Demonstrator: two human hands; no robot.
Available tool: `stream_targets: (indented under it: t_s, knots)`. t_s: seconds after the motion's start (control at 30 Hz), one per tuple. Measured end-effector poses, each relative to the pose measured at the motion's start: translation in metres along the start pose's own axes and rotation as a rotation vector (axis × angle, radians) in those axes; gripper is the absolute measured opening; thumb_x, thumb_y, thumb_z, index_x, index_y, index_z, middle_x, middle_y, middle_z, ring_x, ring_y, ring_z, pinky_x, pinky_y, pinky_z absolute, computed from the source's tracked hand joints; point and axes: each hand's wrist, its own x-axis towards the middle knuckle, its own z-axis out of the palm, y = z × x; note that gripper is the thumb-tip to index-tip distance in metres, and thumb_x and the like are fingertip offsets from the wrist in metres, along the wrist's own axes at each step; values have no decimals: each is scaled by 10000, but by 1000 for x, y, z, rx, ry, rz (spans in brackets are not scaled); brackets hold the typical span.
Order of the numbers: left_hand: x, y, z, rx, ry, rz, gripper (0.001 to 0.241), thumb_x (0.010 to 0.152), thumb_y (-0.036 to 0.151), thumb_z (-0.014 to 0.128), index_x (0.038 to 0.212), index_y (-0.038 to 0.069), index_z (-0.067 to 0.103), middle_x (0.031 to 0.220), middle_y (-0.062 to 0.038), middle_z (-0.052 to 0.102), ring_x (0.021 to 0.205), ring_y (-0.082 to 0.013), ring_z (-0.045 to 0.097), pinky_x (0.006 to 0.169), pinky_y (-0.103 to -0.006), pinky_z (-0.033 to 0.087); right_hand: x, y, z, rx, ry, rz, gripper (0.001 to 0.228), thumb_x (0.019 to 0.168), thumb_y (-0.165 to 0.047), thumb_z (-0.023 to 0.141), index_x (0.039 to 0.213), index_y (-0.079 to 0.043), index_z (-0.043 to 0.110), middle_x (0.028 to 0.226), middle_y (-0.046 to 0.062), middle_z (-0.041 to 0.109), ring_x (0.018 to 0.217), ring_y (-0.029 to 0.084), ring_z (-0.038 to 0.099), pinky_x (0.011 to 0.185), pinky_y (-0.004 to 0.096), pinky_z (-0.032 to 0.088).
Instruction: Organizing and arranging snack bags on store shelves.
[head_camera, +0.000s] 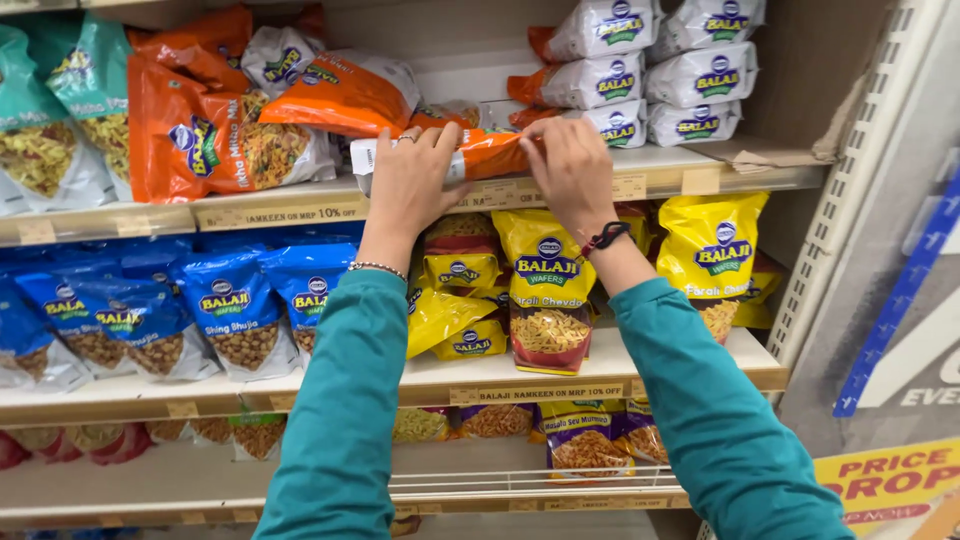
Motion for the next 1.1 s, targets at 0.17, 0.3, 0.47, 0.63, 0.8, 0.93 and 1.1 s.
stream_targets:
  t_s: [0.17, 0.3, 0.47, 0.63, 0.8, 0.93, 1.1]
  knots:
    - [16, 21, 9, -45, 142, -25, 554, 778, 348, 851, 1263, 205, 626, 979, -15, 738, 811, -265, 725, 717, -425, 526, 9, 3, -35, -355, 216, -64, 249, 1072, -318, 735, 1217, -142, 636, 1383, 64, 576, 1383, 320, 432, 1212, 632, 183]
    - [17, 48, -12, -169, 302, -113, 509, 817, 316, 836, 1272, 215, 632, 1012, -24, 753, 790, -278, 728, 688, -420, 537, -3, 2, -44, -318, 376, 74, 681, 1057, -478, 783, 1501, -114, 417, 1624, 172, 284, 1549, 358, 212, 1266, 618, 120]
    - [19, 74, -47, -676, 380, -584, 465, 853, 429, 854, 1161, 116, 700, 898, -109, 776, 830, -322, 743, 702, -429, 556, -25, 19, -19, 408, 326, 378, 966, 1034, -516, 732, 1629, -2, 170, 1682, 220, 186, 1569, 327, 273, 1304, 452, 274]
    - [-16, 83, 6, -1139, 382, -775, 523, 804, 509, 829, 981, 26, 735, 881, -89, 789, 786, -180, 735, 735, -332, 578, -50, 4, -13, 1053, 116, 615, 546, 1117, -406, 534, 1471, 8, 520, 1417, 74, 584, 1314, 154, 513, 1131, 297, 408]
    - [-76, 96, 68, -1391, 272, -977, 631, 923, 588, 718, 958, -42, 710, 881, -54, 710, 774, -113, 598, 715, -313, 522, -66, -29, -21, 1263, 27, 793, 402, 1098, -375, 576, 1303, -37, 646, 1130, -13, 680, 995, 49, 591, 870, 232, 490]
    - [-99, 108, 50, -1684, 285, -1028, 591, 975, 600, 584, 1130, 40, 689, 1042, 8, 718, 902, -61, 623, 816, -244, 507, -82, -37, -16, 1167, 50, 823, 393, 1073, -362, 595, 1255, -24, 680, 1110, -10, 719, 960, 31, 613, 838, 209, 508]
    - [-113, 104, 50, -1822, 169, -1036, 502, 959, 518, 612, 1216, 93, 678, 1064, 9, 725, 901, -59, 644, 813, -245, 522, -73, -51, -26, 1211, 73, 853, 373, 1042, -325, 628, 1258, -27, 685, 1064, -6, 738, 899, 30, 639, 793, 211, 523]
